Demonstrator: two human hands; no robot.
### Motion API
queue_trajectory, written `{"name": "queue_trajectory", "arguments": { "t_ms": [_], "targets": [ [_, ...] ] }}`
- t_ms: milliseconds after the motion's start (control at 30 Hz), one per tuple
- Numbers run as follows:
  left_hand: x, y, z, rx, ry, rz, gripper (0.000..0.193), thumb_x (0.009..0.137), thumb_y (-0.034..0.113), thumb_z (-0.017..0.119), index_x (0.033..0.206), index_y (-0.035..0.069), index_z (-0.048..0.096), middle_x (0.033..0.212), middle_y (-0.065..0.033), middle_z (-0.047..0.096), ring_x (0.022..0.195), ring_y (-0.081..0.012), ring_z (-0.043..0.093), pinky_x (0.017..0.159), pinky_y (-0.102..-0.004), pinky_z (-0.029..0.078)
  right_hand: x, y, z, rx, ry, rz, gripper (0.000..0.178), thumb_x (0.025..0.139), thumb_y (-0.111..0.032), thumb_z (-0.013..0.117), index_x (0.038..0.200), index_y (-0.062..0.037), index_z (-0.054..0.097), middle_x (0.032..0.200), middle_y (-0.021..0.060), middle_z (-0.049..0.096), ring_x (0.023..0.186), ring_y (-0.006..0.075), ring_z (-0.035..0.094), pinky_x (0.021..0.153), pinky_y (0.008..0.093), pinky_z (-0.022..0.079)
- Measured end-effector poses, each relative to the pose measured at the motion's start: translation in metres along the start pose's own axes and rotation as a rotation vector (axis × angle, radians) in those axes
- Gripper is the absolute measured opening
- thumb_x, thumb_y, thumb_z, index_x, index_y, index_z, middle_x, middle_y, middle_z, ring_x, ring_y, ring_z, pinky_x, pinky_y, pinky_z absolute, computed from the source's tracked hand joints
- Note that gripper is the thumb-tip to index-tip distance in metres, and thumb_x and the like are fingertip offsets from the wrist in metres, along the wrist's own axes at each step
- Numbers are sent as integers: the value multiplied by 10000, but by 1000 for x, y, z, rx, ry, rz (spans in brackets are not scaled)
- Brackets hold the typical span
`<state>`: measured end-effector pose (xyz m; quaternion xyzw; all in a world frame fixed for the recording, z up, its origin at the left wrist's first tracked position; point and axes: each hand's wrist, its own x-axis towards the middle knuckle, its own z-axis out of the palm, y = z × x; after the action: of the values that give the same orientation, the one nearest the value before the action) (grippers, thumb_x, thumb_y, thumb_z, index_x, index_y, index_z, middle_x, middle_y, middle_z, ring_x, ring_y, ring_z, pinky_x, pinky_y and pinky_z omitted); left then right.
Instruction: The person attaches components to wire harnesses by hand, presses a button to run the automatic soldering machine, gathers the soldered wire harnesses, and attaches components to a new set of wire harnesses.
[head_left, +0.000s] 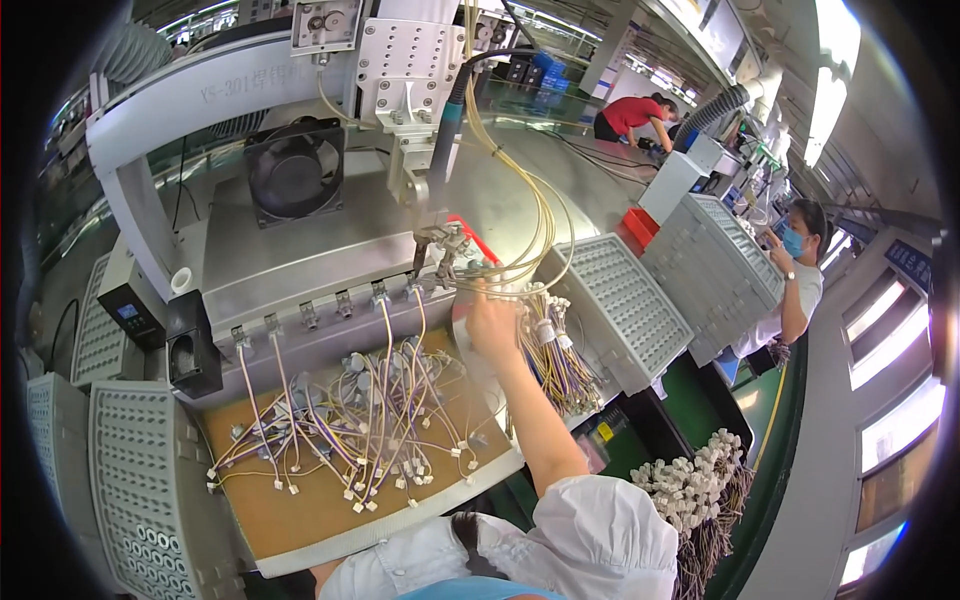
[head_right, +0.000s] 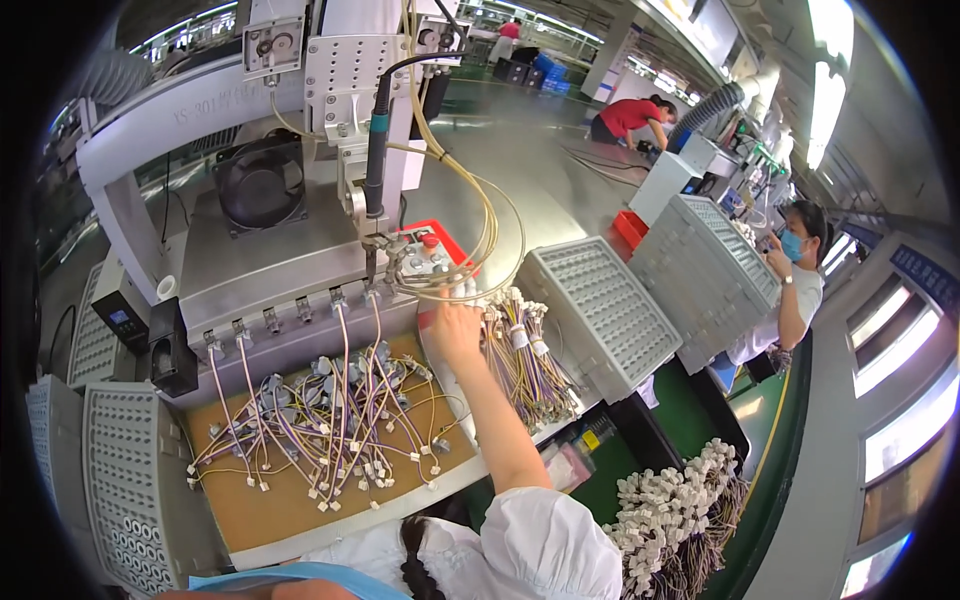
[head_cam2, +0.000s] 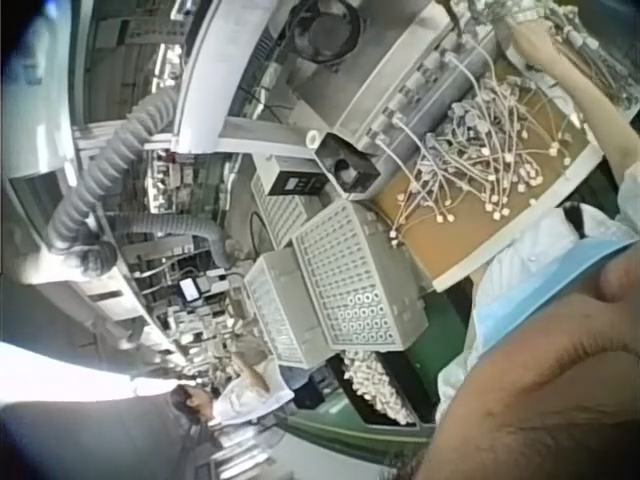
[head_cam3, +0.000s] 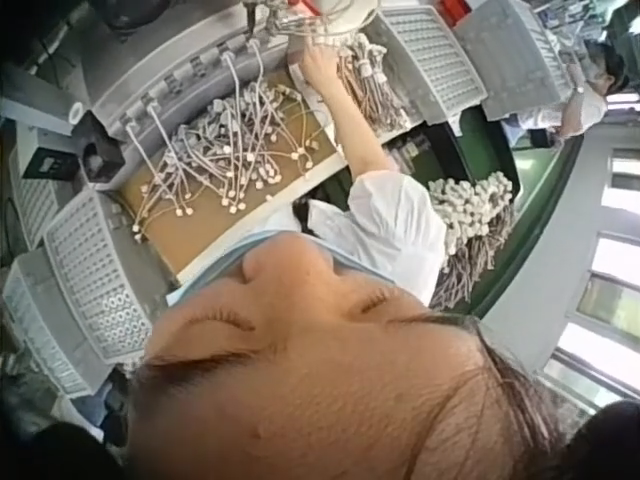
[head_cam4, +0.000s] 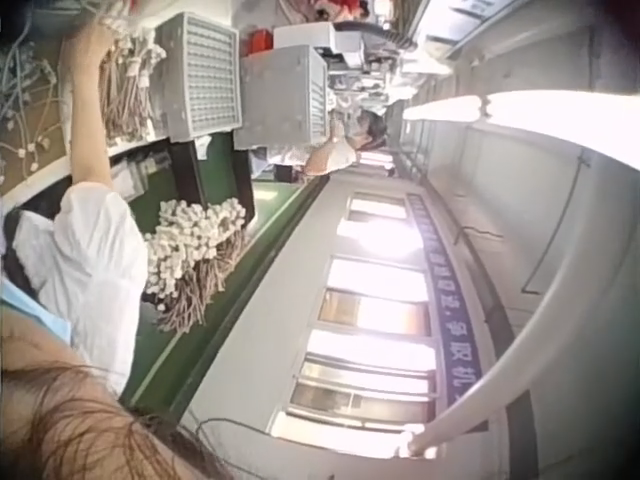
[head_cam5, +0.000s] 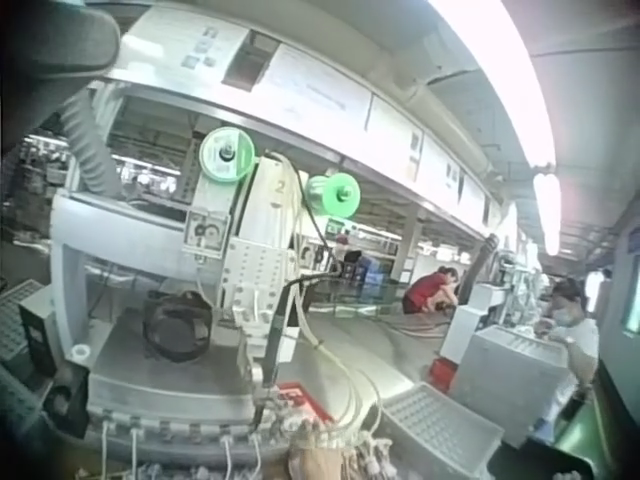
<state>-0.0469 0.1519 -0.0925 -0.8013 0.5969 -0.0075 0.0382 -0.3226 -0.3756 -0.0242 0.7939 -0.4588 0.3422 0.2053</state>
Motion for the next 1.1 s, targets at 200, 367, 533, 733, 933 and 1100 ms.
{"name": "queue_trajectory", "arguments": {
  "t_ms": [200,367,533,733,933,1100],
  "targets": [
    [8,-2,-5,-27,-13,21,352,888,98,506,1210,-36,462,1157,-162,558,1036,-341,539,905,-416,419,-4,-8,16,122,-9,92,572,707,-97,626,1249,33,497,1351,276,426,1297,443,357,1073,498,296],
    [10,0,-9,-56,-30,21,331,886,94,515,1188,-34,476,1131,-156,565,1009,-323,545,881,-403,425,-3,-8,15,133,65,37,563,691,-72,625,1223,64,498,1292,308,461,1237,460,418,1037,498,349],
    [12,0,-12,-78,-32,23,310,884,91,525,1166,-33,490,1104,-149,572,983,-305,551,858,-390,431,-1,-12,13,161,-3,68,650,713,-55,557,1311,120,371,1347,324,412,1254,459,406,1051,511,312],
    [12,1,-15,-93,-31,25,285,882,86,536,1140,-32,507,1073,-141,580,951,-283,557,830,-374,438,-1,-15,14,224,58,92,572,725,-80,603,1259,78,469,1318,320,437,1273,459,381,1077,518,292],
    [15,3,-17,-122,-34,38,259,880,82,547,1113,-30,524,1041,-134,588,919,-261,564,802,-358,446,-3,-15,16,229,10,124,573,732,-96,606,1260,80,467,1322,314,440,1270,458,386,1071,518,301],
    [16,5,-19,-146,-39,40,239,879,78,557,1091,-29,538,1015,-127,595,892,-243,570,778,-345,452,3,-12,-11,72,-26,2,592,729,-107,611,1262,92,445,1234,316,501,1148,463,495,942,493,433]
  ]
}}
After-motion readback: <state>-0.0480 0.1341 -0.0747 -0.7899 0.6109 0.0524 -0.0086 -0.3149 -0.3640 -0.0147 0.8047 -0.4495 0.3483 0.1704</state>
